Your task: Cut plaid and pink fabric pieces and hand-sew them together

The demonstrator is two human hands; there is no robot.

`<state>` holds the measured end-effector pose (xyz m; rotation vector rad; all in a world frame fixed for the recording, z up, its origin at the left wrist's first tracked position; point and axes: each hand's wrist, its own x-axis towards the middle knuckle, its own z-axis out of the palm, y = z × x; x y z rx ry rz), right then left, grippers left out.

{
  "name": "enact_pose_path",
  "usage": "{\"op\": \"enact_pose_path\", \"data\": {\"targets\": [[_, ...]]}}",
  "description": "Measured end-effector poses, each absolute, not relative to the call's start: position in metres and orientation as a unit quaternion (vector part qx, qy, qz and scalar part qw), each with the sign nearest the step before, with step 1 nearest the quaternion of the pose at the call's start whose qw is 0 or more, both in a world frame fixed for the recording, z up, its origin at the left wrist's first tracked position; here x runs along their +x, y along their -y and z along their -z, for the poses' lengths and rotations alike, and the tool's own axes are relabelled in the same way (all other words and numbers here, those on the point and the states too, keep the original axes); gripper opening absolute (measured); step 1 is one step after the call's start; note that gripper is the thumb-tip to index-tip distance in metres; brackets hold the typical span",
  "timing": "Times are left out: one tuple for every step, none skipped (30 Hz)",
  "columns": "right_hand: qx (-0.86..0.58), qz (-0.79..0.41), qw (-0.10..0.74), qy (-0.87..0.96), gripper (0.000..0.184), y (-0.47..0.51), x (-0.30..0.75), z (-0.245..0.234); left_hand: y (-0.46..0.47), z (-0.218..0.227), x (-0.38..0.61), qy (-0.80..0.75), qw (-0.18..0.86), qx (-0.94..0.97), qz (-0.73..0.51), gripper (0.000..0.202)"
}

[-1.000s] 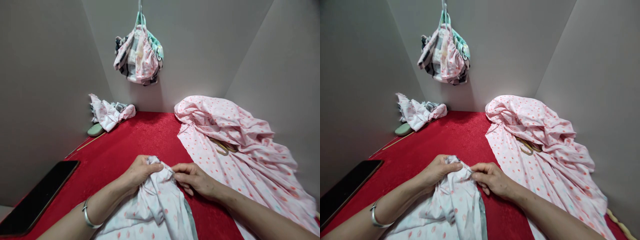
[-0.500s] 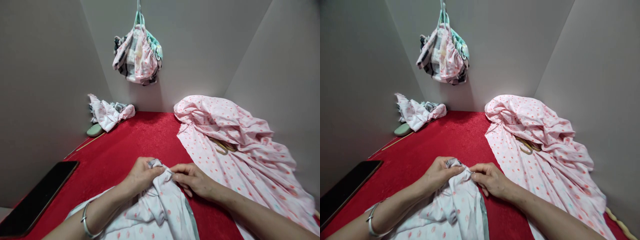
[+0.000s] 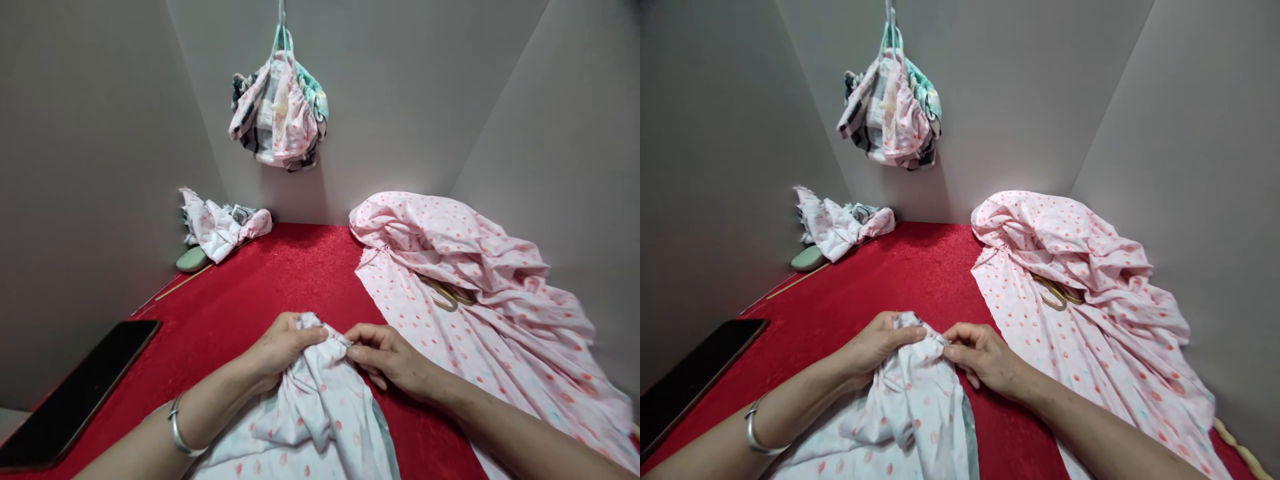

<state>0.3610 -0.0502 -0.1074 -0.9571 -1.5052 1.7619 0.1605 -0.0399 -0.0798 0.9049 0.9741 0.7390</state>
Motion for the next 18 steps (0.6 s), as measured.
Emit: {"op": "enact_pose_path", "data": {"targets": [[-0.361, -0.669, 0.311, 0.57, 0.028, 0.0504, 0.3609, 0.1066, 0.04, 0.0795, 0.1603, -0.44, 0.727, 0.408, -0.334, 0.024], [-0.36, -0.669, 0.311, 0.571, 0.029, 0.0505, 0.3608, 0.1058, 0.0401, 0.079, 0.1602, -0.441, 0.728, 0.408, -0.331, 0.024], [-0.361, -0.669, 0.31, 0.571, 0.029, 0.0505, 0.3608, 0.105, 0.0402, 0.0785, 0.16, -0.441, 0.729, 0.408, -0.327, 0.023], [-0.363, -0.667, 0.309, 0.572, 0.03, 0.0505, 0.3608, 0.1044, 0.0404, 0.078, 0.1598, -0.441, 0.731, 0.409, -0.323, 0.023], [-0.364, -0.666, 0.309, 0.573, 0.031, 0.0504, 0.3608, 0.1039, 0.0404, 0.0778, 0.1595, -0.44, 0.733, 0.408, -0.32, 0.023], [-0.366, -0.665, 0.308, 0.574, 0.031, 0.0503, 0.361, 0.1036, 0.0404, 0.0779, 0.1592, -0.44, 0.735, 0.406, -0.318, 0.023], [-0.366, -0.664, 0.307, 0.575, 0.032, 0.0501, 0.3613, 0.1035, 0.0404, 0.0782, 0.1588, -0.44, 0.736, 0.404, -0.317, 0.023], [-0.366, -0.663, 0.306, 0.577, 0.032, 0.0501, 0.3616, 0.1036, 0.0402, 0.0787, 0.1583, -0.441, 0.738, 0.402, -0.315, 0.023], [-0.365, -0.664, 0.304, 0.577, 0.033, 0.05, 0.3619, 0.1039, 0.0401, 0.0793, 0.1579, -0.441, 0.74, 0.4, -0.313, 0.023], [-0.363, -0.665, 0.304, 0.578, 0.033, 0.05, 0.3622, 0.1042, 0.04, 0.0801, 0.1575, -0.441, 0.743, 0.397, -0.309, 0.023], [-0.361, -0.666, 0.304, 0.578, 0.033, 0.0499, 0.3624, 0.1045, 0.0399, 0.0809, 0.1571, -0.439, 0.747, 0.394, -0.306, 0.023], [-0.358, -0.668, 0.304, 0.577, 0.033, 0.0497, 0.3626, 0.1048, 0.0399, 0.0816, 0.1567, -0.437, 0.752, 0.391, -0.301, 0.022], [-0.356, -0.67, 0.305, 0.576, 0.033, 0.0495, 0.3627, 0.105, 0.0398, 0.0823, 0.1564, -0.434, 0.757, 0.389, -0.297, 0.022], [-0.355, -0.672, 0.305, 0.574, 0.032, 0.0493, 0.3628, 0.1053, 0.0398, 0.0828, 0.1561, -0.431, 0.761, 0.385, -0.294, 0.022], [-0.354, -0.673, 0.306, 0.573, 0.032, 0.049, 0.3628, 0.1055, 0.0398, 0.0832, 0.1558, -0.43, 0.764, 0.382, -0.293, 0.022], [-0.353, -0.675, 0.307, 0.571, 0.032, 0.0487, 0.3628, 0.1058, 0.0397, 0.0834, 0.1557, -0.429, 0.767, 0.379, -0.292, 0.022], [-0.352, -0.677, 0.307, 0.568, 0.031, 0.0487, 0.3626, 0.1062, 0.0397, 0.0835, 0.1557, -0.426, 0.771, 0.375, -0.29, 0.022], [-0.35, -0.681, 0.308, 0.565, 0.031, 0.0489, 0.3622, 0.1066, 0.0399, 0.0833, 0.156, -0.421, 0.776, 0.371, -0.289, 0.022]]}}
